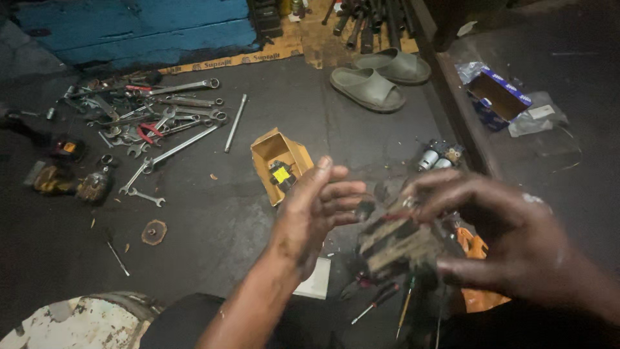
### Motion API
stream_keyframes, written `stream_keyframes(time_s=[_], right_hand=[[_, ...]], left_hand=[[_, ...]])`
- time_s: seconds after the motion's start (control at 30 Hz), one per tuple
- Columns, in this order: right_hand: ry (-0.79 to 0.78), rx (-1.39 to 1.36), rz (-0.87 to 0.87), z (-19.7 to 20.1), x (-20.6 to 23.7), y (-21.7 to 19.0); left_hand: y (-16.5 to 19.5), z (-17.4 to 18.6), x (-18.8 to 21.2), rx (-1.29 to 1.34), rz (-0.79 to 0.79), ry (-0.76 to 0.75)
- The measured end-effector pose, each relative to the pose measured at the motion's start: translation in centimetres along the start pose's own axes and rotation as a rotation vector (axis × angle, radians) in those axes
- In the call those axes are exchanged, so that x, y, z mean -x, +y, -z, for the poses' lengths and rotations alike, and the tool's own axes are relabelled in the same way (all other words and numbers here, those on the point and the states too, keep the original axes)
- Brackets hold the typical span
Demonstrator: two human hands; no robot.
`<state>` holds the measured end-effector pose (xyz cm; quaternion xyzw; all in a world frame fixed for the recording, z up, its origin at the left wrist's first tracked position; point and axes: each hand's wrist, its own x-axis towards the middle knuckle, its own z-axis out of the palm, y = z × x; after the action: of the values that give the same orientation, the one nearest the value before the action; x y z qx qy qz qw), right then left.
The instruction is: The person is repairing a small electrical component, likely a starter motor, in a workshop setting. They disassemble the unit, clean internal parts with a screwdriver, and reassemble the casing and internal mechanisms.
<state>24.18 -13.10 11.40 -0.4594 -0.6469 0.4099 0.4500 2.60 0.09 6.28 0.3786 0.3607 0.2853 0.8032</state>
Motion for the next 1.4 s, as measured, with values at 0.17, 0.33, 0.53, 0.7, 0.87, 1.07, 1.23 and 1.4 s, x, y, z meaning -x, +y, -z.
stream_keyframes(time_s=[0.17,0.33,0.53,0.7,0.87,1.07,1.23,1.4], right_hand=[[-0.107,0.099,0.006,0.4,0.4,0.0],[-0.101,0.145,-0.003,0.7,0.6,0.2],[-0.088,0.110,-0.096,1.1,0.6,0.3],[-0.188,0.084,-0.025,1.5,0.5,0.4],[-0.310,0.009,-0.109,1.8,0.4,0.7],[-0.251,0.144,-0.103,1.8,0.1,1.3],[-0.099,-0.124,-0.250,1.6,-0.3,1.9],[-0.024,-0.117,-0.264,1.1,-0.5,2.4]], left_hand=[[-1.5,0.5,0.6,-0.282,0.084,-0.282],[-2.4,0.6,0.5,-0.456,0.115,-0.492],[-2.4,0.8,1.1,-0.633,0.176,-0.485],[-1.3,0.7,1.8,-0.640,0.170,-0.742],[-1.8,0.3,2.8,-0.376,0.144,-0.756],[-3.1,-0.7,2.7,-0.478,0.140,-0.513],[-3.1,-1.3,2.5,-0.595,0.027,-0.262],[-3.4,-1.3,2.5,-0.434,0.025,-0.261]])
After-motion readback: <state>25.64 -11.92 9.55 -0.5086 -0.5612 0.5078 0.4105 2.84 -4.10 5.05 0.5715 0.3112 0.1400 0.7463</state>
